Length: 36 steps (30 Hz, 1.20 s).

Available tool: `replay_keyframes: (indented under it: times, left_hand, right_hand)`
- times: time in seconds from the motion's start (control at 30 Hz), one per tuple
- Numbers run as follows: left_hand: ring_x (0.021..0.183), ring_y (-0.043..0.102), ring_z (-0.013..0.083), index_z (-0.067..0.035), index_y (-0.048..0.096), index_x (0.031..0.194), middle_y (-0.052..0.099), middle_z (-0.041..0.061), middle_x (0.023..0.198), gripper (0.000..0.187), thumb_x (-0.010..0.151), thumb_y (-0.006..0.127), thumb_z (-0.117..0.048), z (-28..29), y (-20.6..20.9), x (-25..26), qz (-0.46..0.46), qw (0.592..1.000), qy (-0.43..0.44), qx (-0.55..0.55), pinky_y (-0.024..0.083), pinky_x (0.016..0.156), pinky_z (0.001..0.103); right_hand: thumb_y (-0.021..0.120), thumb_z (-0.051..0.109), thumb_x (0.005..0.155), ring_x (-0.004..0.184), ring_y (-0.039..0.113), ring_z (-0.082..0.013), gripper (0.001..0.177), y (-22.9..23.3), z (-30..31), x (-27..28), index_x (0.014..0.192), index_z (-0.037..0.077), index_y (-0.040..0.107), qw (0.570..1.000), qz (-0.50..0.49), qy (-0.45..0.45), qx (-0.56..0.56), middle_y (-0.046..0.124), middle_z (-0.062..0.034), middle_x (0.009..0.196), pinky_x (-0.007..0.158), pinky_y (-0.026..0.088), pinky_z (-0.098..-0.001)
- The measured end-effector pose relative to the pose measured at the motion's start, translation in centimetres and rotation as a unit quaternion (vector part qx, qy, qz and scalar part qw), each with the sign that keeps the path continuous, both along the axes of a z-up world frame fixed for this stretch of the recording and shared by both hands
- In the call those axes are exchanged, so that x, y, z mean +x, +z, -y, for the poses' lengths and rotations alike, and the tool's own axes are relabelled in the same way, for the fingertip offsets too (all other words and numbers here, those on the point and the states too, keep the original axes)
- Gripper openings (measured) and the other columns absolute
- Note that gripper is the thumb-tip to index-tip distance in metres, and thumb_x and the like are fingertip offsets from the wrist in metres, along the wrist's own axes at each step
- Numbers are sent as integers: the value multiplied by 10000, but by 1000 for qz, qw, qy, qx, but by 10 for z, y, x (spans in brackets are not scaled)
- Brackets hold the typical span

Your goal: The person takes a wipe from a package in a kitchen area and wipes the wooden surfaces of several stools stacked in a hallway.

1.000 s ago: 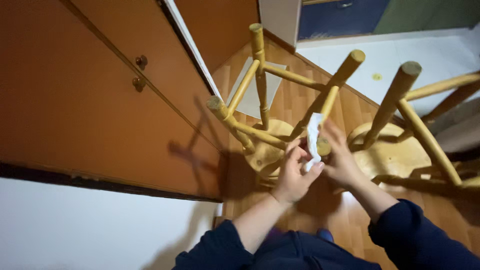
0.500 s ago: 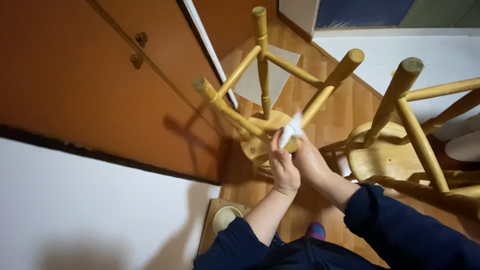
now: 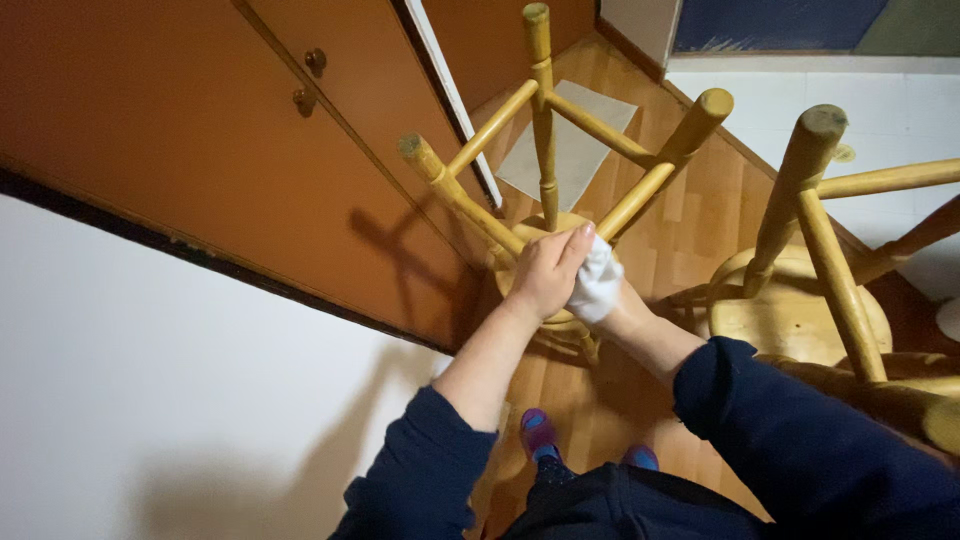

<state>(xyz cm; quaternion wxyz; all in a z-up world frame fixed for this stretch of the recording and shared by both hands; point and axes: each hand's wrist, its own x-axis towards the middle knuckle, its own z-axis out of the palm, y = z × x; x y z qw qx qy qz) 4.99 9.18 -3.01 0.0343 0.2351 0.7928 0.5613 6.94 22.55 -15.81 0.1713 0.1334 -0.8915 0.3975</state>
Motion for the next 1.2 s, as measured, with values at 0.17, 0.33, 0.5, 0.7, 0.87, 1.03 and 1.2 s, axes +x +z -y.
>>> replay_keyframes:
  times: [0.17, 0.33, 0.5, 0.7, 0.87, 1.03, 1.2]
  left_hand:
    - [675, 610, 181, -47, 689, 813, 664, 87, 736, 494, 1114, 538, -409, 2, -14, -7, 57, 985, -78, 141, 483, 626, 335]
    - [683, 673, 165, -98, 668, 893, 671, 35, 774, 379, 1009, 552, -439, 9, -4, 8, 295, 856, 214, 367, 553, 632, 338]
    - [763, 643, 198, -84, 589, 997, 642, 67, 903, 439, 1034, 479, -507, 44, 24, 4, 101, 824, 340, 442, 556, 685, 359]
    - [906, 623, 349, -24, 515, 1088, 545, 180, 1006, 402, 958, 534, -403, 15, 18, 31, -387, 875, 209, -201, 520, 765, 443]
    - [824, 685, 380, -79, 595, 1075, 645, 160, 1010, 166, 1039, 574, -240, 14, 4, 34, -263, 914, 188, -244, 571, 686, 469]
    - [713, 694, 376, -65, 638, 1083, 689, 190, 958, 179, 1018, 587, -223, 23, -12, 41, -257, 910, 179, -271, 575, 612, 466]
    - [877, 732, 361, -29, 677, 1091, 733, 213, 982, 243, 1059, 538, -225, 54, -39, 73, -115, 973, 154, -130, 586, 726, 438]
  right_hand:
    - [702, 118, 856, 1009, 663, -361, 420, 44, 0, 25, 1262, 40, 629, 957, 149, 72, -238, 637, -199, 1188, 853, 554, -399]
    - [816, 100, 766, 1071, 661, -428, 587, 75, 7, 28, 1296, 20, 577, 997, 62, 12, -44, 547, -224, 1348, 899, 557, -448]
    - [821, 142, 786, 1085, 654, -406, 485, 79, 12, 27, 1213, 44, 614, 994, 92, 6, -59, 575, -165, 1337, 895, 553, -447]
    - [804, 115, 718, 1099, 645, -426, 442, 79, 9, 25, 1116, 50, 623, 997, 39, 39, -52, 574, -184, 1306, 920, 557, -445]
    - [751, 119, 813, 1015, 660, -413, 463, 93, 13, 27, 1240, 46, 588, 989, 131, 14, -73, 573, -164, 1303, 862, 556, -457]
    - [754, 137, 783, 944, 690, -380, 470, 96, 12, 25, 1214, 65, 582, 982, 170, 8, -85, 562, -124, 1326, 791, 579, -441]
    - [817, 182, 792, 1008, 678, -390, 501, 81, 14, 23, 1236, 75, 612, 990, 131, 7, -55, 575, -146, 1283, 853, 564, -449]
